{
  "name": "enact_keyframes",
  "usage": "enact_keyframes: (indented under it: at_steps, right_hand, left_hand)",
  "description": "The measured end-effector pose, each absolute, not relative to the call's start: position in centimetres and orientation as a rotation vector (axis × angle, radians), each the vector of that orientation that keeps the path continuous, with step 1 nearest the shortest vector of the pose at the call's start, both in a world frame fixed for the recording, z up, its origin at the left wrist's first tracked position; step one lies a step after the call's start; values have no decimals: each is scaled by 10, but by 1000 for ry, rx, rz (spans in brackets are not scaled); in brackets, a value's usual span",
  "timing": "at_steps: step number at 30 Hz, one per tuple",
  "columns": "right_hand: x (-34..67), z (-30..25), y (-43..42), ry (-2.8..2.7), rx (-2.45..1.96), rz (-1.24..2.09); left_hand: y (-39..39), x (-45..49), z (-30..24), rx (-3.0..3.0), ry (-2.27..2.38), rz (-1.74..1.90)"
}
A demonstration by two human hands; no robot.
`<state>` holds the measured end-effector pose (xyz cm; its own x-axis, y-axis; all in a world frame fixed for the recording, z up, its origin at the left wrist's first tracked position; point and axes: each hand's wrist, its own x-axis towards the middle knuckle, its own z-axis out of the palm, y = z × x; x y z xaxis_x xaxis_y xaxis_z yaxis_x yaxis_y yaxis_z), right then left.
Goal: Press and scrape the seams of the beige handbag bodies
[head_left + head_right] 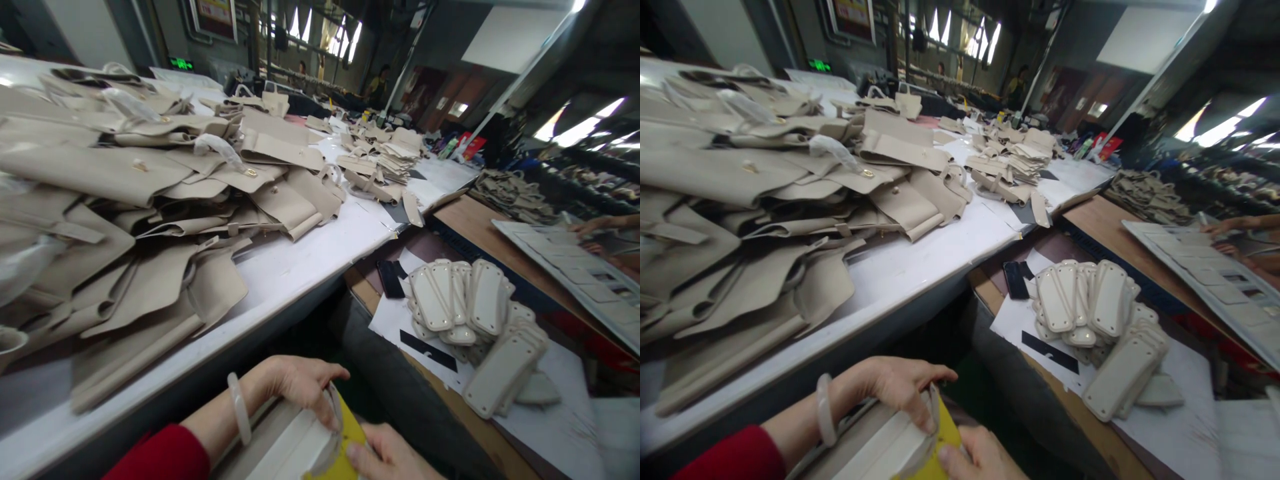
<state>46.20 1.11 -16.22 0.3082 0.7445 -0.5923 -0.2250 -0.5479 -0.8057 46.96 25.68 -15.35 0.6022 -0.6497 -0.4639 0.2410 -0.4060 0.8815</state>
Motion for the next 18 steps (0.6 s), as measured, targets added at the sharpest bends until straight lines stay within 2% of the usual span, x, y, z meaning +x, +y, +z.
enact_keyframes:
  at_steps: [6,11,18]
  right_hand:
    - [453,-170,17,-429,-1664,1365]
    - [443,-182,26,-423,-1773,1274]
    - [402,-213,52,-99,-2013,984]
  left_hand:
    - [254,465,-170,1516,-268,-966]
    - [245,457,-187,1353,-221,-790]
    - [245,444,-168,1565,-34,-614]
